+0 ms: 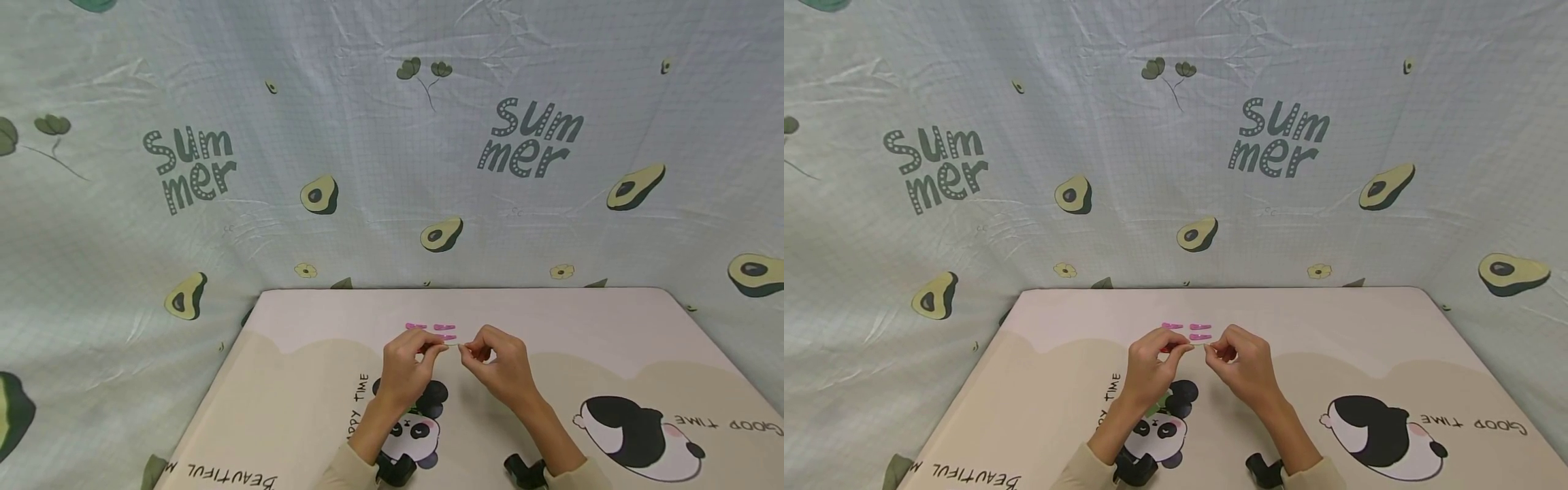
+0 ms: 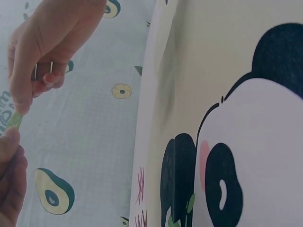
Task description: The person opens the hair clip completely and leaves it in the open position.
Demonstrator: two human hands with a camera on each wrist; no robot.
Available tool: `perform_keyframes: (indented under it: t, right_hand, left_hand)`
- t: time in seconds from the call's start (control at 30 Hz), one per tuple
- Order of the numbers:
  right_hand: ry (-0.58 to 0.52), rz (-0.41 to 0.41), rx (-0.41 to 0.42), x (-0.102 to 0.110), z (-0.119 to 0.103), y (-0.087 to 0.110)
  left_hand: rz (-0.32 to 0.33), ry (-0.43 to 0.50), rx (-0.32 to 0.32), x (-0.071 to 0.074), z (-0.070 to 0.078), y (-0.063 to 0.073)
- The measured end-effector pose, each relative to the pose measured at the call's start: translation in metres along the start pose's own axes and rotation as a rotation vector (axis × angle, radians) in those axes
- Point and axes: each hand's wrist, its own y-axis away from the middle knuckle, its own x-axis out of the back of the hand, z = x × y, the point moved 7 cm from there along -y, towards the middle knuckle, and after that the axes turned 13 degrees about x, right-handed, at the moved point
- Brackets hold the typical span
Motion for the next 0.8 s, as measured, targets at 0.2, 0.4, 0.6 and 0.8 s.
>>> perform_keyframes:
  t: [0.2, 0.4, 0.6, 0.8]
  right_hand:
    - [0.0, -0.017, 0.006, -0.0029, -0.0005, 0.0007]
    - [-0.003, -0.012, 0.006, -0.0017, -0.0002, 0.001]
    - [-0.012, -0.037, -0.009, -0.0014, 0.0018, 0.0007]
    - [-0.006, -0.086, -0.018, -0.0024, 0.0035, 0.0007]
  left_hand:
    - [0.013, 0.011, -0.023, 0.0005, -0.0013, 0.0004]
    - [0.006, 0.018, -0.024, -0.0004, -0.0019, -0.0002]
    - [-0.032, 0.029, 0.013, 0.0, -0.003, -0.0018]
    - [-0.072, 0.029, 0.048, 0.0006, -0.0065, -0.0015]
